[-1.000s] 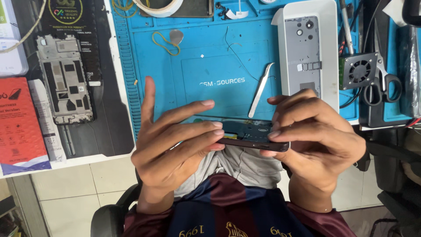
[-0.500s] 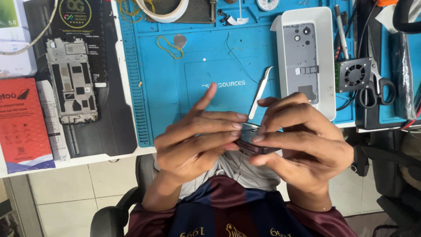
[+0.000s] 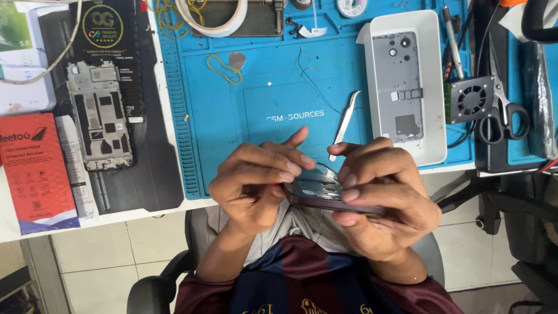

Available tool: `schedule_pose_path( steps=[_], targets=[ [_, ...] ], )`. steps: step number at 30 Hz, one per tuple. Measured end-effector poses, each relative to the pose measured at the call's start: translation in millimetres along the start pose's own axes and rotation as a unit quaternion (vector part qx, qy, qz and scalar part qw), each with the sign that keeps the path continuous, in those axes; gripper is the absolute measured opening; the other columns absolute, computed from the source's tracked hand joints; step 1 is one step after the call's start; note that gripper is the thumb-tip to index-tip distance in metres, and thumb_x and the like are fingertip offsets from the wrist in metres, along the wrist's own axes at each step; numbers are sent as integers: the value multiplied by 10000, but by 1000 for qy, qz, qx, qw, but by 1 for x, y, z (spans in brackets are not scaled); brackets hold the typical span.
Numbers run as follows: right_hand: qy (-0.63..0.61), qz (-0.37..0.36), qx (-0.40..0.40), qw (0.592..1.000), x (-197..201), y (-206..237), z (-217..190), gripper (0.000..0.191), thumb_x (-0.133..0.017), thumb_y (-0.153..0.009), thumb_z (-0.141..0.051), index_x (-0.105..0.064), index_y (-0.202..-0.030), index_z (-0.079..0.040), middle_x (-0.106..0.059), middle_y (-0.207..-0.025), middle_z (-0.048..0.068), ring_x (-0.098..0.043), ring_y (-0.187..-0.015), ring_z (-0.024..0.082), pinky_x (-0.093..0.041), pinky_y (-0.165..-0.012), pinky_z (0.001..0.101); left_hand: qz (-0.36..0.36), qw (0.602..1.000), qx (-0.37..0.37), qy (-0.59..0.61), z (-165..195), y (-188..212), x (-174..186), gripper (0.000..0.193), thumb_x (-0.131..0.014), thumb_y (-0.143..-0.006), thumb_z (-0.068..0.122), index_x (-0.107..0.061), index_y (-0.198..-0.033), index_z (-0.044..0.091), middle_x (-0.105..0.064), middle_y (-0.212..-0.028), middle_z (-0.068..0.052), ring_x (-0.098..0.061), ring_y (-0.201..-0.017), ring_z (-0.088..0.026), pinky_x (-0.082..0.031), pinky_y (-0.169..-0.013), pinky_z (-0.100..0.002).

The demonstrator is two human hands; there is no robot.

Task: The person opens the back cover of a smartphone at a repair bench, works on the internal battery and components with their hands, then aligns the back cover and presses along its edges to snap it closed, repeatedly checking the fit.

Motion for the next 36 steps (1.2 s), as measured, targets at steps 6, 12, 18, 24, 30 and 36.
schedule_pose_path(
  steps=[6, 12, 18, 24, 30, 36],
  targets=[
    [-7, -17, 12, 1000, 7, 4, 4, 219, -838, -902, -223, -708, -939, -51, -637, -959, 62, -644, -890, 189, -651, -911, 482, -30, 999, -17, -30, 5, -5, 0, 337, -785, -955, 282, -683, -1089, -10, -683, -1097, -136, -730, -1064, -341, -586, -1083, -579],
    [-28, -33, -11, 999, 1, 3, 7, 239, -842, -877, -232, -709, -933, -41, -645, -949, 68, -655, -886, 192, -659, -958, 491, -49, 998, -13, -27, 14, -11, -2, 223, -820, -947, 195, -733, -1018, 2, -730, -1079, -127, -745, -1077, -325, -643, -1026, -557],
    [-15, -49, 4, 999, -4, 4, 16, 273, -866, -852, -205, -701, -953, -13, -645, -973, 92, -659, -879, 200, -650, -942, 458, -55, 998, -9, -42, 15, -13, -2, 191, -809, -955, 184, -749, -986, 5, -738, -1044, -110, -727, -1075, -292, -633, -1012, -537],
    [15, -68, 13, 997, -3, 4, 14, 225, -872, -872, -119, -700, -975, -14, -651, -987, 97, -669, -865, 190, -652, -920, 398, -28, 997, 8, -67, 14, -10, -1, 197, -800, -957, 212, -744, -949, 23, -746, -1009, -95, -724, -1047, -264, -630, -1039, -551],
    [2, -68, -1, 998, -4, 5, 10, 226, -882, -855, -118, -708, -957, -16, -657, -946, 90, -670, -863, 187, -658, -918, 402, -32, 998, -7, -50, 13, -8, 1, 181, -801, -959, 214, -755, -964, 39, -759, -1025, -76, -720, -1061, -261, -629, -1071, -565],
    [-24, -38, -32, 998, -4, 9, 22, 251, -864, -842, -169, -690, -924, -8, -660, -936, 94, -665, -819, 190, -616, -813, 376, -32, 997, -5, -66, 11, -7, 4, 289, -782, -935, 274, -742, -1039, 7, -735, -1075, -112, -717, -1117, -308, -593, -1112, -581]
  ],
)
Point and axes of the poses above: each hand's wrist, its own y-axis away from the middle knuckle, its own x-axis out of the back of the hand, z = x × y, the point moved 2 cm from there along -y, towards the middle knuckle
